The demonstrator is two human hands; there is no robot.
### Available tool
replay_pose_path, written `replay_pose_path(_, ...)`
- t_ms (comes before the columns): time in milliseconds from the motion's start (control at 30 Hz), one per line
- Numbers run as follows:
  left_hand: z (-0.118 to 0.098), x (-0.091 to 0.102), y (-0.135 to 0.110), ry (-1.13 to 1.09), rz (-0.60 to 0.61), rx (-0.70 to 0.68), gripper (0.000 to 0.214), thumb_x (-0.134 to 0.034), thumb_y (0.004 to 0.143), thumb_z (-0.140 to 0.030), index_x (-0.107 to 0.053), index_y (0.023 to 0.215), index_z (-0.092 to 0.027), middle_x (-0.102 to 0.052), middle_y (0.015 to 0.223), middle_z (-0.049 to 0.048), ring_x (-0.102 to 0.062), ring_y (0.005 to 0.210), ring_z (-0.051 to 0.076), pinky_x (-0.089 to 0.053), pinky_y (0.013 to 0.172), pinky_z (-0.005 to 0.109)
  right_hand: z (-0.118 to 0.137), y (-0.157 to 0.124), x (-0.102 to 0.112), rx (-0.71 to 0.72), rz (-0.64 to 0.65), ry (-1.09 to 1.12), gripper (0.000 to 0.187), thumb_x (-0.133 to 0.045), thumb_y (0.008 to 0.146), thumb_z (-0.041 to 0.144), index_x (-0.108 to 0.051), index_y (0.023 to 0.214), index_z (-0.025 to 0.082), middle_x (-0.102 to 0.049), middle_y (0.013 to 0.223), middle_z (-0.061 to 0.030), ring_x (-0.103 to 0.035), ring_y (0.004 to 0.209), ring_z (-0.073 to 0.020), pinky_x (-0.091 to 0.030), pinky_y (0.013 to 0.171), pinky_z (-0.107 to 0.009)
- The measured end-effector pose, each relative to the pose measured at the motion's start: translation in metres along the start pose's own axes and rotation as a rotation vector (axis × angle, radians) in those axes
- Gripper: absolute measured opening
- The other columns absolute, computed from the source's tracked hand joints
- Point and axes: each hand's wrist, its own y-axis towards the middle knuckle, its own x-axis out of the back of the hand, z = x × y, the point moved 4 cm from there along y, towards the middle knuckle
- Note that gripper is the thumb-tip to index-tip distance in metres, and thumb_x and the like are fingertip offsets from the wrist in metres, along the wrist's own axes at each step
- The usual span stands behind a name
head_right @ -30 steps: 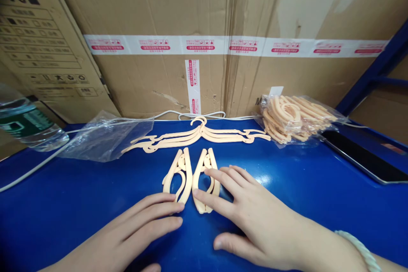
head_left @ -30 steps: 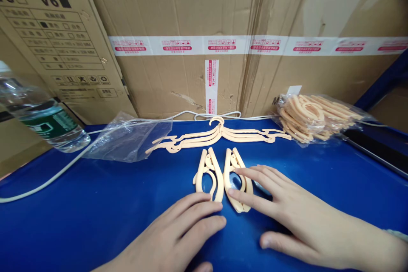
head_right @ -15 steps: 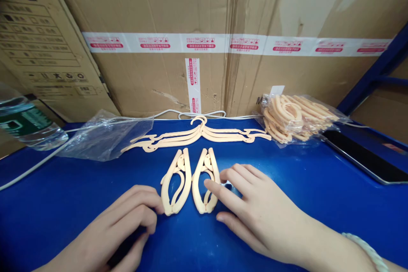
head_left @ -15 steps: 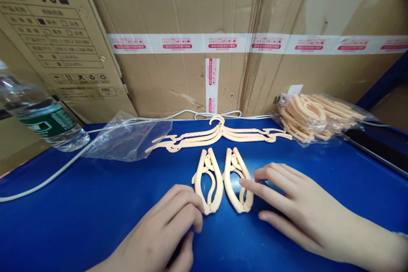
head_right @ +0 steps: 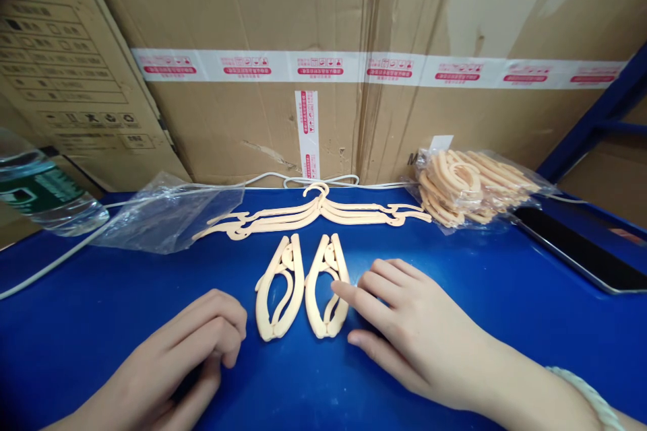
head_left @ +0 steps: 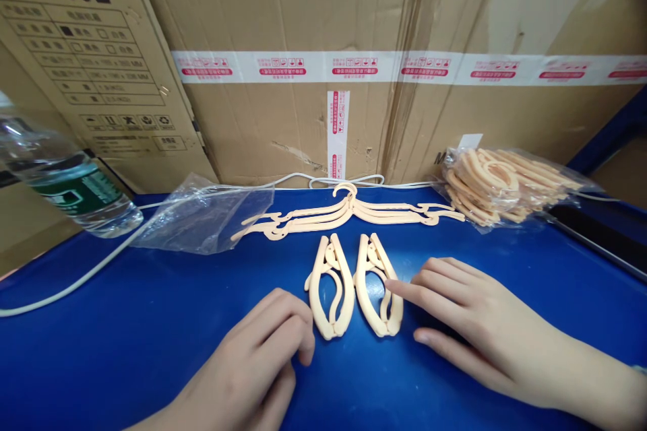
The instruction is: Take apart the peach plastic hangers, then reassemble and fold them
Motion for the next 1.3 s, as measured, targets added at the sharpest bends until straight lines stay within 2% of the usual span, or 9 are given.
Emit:
replay_pose_path(200, 0.0013, 0.0005, 0.001, 0.013, -0.057, -0.019, 0.026, -0.035, 0.084, 0.003, -0.042, 0.084, -0.022, -0.057, 0.092, 0.0016, -0.057, 0.076, 0.012, -0.048, 0.067, 0.021, 0.0, 0.0001, 0.0012, 0.003, -0.006, -0.004, 0.04, -0.044, 0.1, 0.033, -0.051, 0.136, 0.017, -0.064, 0.092, -0.0085, -0.058, 0.083, -0.0241, -0.047, 0.076, -0.039)
replay_pose_path(533, -0.0002, 0.0013, -0.0008, -0.016, -0.099, -0.015, 0.026, -0.033, 0.086, 0.001, -0.045, 0.084, -0.022, -0.059, 0.096, 0.0027, -0.057, 0.078, 0.013, -0.048, 0.07, 0.023, -0.0005, -0.0006, 0.0024, -0.012, -0.009, 0.011, 0.043, -0.046, 0.099, 0.033, -0.049, 0.14, 0.018, -0.066, 0.092, -0.0081, -0.06, 0.083, -0.0234, -0.048, 0.076, -0.038)
replay_pose_path(800, 0.0015, 0.0008, -0.0019, -0.012, -0.097, -0.006, 0.026, -0.034, 0.084, 0.002, -0.045, 0.084, -0.022, -0.059, 0.097, 0.0024, -0.058, 0.08, 0.013, -0.048, 0.073, 0.025, -0.0011, -0.0006, 0.0024, -0.018, 0.017, 0.021, 0.043, -0.045, 0.1, 0.033, -0.05, 0.139, 0.017, -0.065, 0.092, -0.008, -0.059, 0.081, -0.0237, -0.048, 0.075, -0.039)
replay_pose_path(1300, -0.0034, 0.0063, 0.0005, 0.024, -0.114, -0.039, 0.029, -0.034, 0.083, 0.004, -0.046, 0.083, -0.022, -0.062, 0.095, 0.003, -0.06, 0.079, 0.014, -0.05, 0.071, 0.023, -0.001, 0.0, 0.0066, -0.029, -0.032, 0.024, 0.042, -0.046, 0.099, 0.032, -0.052, 0.138, 0.02, -0.068, 0.094, -0.0084, -0.062, 0.083, -0.0234, -0.05, 0.077, -0.038)
